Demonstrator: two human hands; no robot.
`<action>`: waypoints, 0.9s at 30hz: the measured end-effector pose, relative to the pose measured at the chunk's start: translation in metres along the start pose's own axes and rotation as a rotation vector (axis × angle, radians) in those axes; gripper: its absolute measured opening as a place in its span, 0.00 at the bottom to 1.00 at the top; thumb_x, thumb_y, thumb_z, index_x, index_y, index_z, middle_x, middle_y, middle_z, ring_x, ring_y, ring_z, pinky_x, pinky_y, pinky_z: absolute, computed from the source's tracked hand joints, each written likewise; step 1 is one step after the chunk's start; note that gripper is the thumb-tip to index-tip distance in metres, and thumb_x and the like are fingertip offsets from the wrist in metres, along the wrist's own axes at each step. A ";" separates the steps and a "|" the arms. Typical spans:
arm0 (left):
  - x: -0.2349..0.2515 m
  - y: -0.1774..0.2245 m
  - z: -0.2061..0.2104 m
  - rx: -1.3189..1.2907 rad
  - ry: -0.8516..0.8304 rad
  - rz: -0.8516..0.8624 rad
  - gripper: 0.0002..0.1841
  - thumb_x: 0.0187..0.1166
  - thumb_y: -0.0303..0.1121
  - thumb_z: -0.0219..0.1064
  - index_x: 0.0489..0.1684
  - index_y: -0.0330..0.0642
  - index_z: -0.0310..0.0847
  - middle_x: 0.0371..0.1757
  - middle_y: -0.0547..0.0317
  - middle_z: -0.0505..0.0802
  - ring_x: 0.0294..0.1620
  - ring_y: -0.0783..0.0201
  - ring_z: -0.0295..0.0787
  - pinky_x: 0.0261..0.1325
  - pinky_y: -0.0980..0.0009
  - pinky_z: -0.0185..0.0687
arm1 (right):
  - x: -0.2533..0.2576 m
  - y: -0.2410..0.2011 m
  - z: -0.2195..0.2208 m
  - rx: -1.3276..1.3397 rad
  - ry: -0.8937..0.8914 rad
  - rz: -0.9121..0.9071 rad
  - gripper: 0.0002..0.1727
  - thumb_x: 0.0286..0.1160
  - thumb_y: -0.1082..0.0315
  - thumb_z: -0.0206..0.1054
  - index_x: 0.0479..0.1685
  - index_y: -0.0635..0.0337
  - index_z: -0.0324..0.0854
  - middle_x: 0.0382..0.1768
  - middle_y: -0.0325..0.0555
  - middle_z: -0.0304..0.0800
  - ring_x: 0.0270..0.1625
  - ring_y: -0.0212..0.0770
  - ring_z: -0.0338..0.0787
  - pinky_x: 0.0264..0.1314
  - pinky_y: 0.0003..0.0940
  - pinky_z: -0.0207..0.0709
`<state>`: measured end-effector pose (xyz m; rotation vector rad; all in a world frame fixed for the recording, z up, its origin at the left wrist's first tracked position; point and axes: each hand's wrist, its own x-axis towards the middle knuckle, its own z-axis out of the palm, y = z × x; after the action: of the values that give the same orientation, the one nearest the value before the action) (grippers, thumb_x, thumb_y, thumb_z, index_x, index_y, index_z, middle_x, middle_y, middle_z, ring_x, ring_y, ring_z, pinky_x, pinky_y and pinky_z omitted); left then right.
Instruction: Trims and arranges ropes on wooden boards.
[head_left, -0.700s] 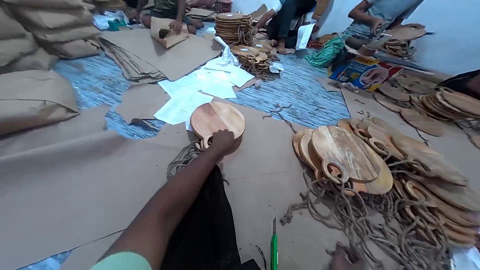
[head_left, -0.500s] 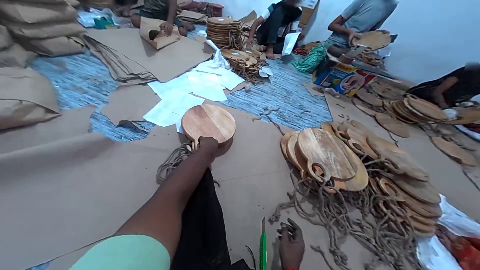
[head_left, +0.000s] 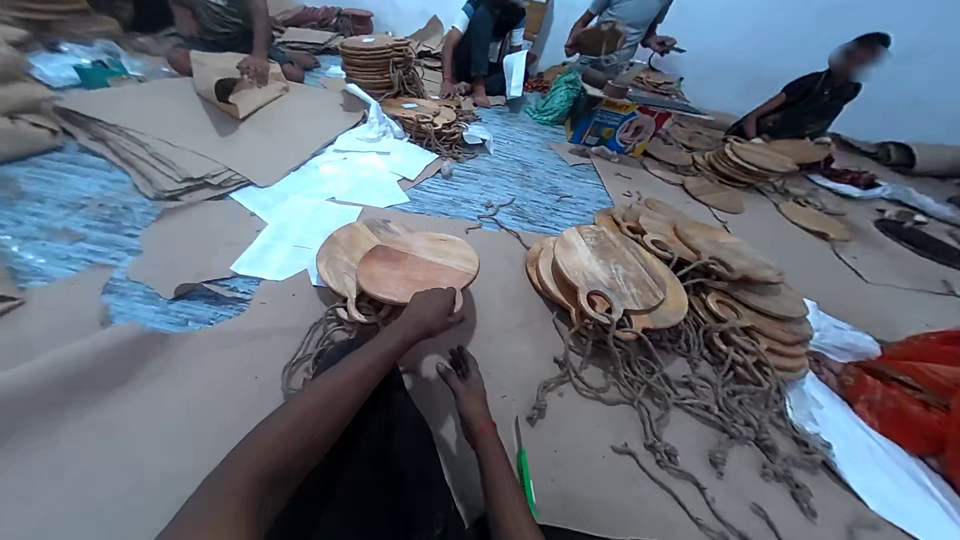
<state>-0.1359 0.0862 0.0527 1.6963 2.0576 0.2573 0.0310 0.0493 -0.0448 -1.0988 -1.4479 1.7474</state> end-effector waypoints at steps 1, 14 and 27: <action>-0.001 0.003 0.003 -0.004 -0.008 0.022 0.25 0.85 0.51 0.65 0.58 0.33 0.82 0.51 0.39 0.92 0.56 0.40 0.91 0.59 0.37 0.83 | 0.014 -0.007 0.020 0.035 -0.018 0.037 0.47 0.70 0.73 0.76 0.89 0.70 0.53 0.84 0.63 0.67 0.83 0.50 0.73 0.82 0.43 0.72; 0.029 -0.020 -0.010 -0.038 0.052 -0.307 0.20 0.85 0.43 0.64 0.60 0.32 0.82 0.61 0.34 0.90 0.65 0.35 0.88 0.62 0.34 0.82 | 0.013 0.018 -0.007 0.040 -0.048 0.045 0.10 0.84 0.70 0.64 0.50 0.71 0.83 0.28 0.42 0.89 0.26 0.32 0.87 0.37 0.31 0.86; 0.029 -0.045 0.011 0.020 0.048 -0.598 0.21 0.80 0.39 0.70 0.59 0.28 0.84 0.64 0.30 0.89 0.74 0.32 0.79 0.72 0.31 0.70 | -0.081 -0.007 -0.182 -0.539 -0.052 0.014 0.18 0.83 0.65 0.65 0.67 0.63 0.83 0.48 0.40 0.94 0.31 0.27 0.85 0.36 0.24 0.80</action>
<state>-0.1748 0.1027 0.0171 1.0179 2.4910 0.0799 0.2295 0.0667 -0.0315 -1.3332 -2.0158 1.4336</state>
